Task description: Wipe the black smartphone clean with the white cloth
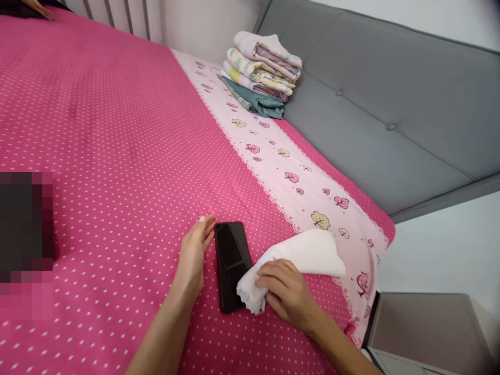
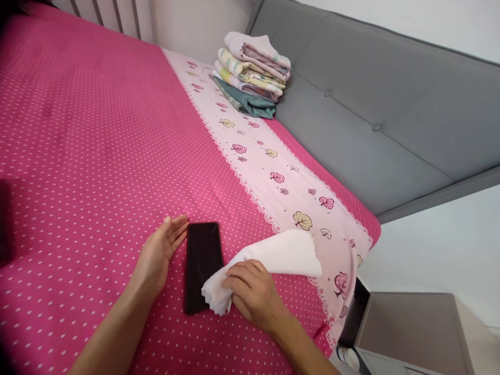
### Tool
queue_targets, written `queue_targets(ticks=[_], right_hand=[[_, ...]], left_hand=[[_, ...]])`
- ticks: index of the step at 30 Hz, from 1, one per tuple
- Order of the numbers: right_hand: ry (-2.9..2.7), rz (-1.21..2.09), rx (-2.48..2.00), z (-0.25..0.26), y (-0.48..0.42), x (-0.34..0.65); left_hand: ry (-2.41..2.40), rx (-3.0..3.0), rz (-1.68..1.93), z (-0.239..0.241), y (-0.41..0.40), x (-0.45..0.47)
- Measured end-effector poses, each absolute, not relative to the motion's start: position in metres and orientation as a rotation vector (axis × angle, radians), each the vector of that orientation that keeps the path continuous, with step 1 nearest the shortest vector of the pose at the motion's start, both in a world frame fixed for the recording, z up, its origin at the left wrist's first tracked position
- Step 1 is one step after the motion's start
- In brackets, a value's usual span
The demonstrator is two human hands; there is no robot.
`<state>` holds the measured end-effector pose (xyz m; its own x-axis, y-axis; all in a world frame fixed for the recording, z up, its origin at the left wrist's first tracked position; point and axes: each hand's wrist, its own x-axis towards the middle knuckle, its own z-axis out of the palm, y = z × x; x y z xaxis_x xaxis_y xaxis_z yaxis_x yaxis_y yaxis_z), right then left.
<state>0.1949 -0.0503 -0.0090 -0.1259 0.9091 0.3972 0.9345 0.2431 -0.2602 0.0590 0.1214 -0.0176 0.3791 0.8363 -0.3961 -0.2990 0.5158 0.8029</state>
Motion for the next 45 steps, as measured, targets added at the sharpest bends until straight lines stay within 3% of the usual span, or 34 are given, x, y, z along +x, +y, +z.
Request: queue_targets(ticks=[6,11,26,37,43,45], right_hand=[[-2.109,0.008,-1.616,0.012,-0.039,0.167],[-2.059,-0.136,-1.642,-0.004,-0.022,0.162],[-1.824,-0.072,-1.954,-0.02,0.065,0.194],[-2.023,0.633,-1.854,0.031,-0.005,0.178],[-1.929,0.501,-1.849,0.055,-0.054,0.171],[-1.807,0.591,-1.911,0.059,-0.079,0.177]], left_hand=[[0.905,0.7,0.815,-0.02,0.121,0.059],[0.909,0.692,0.807,-0.017,0.121,0.058],[0.924,0.779,0.813,-0.02,0.124,0.059],[0.791,0.589,0.803,-0.002,0.128,0.049],[0.38,0.261,0.869,0.007,0.134,0.036],[0.284,0.206,0.853,0.006,0.133,0.035]])
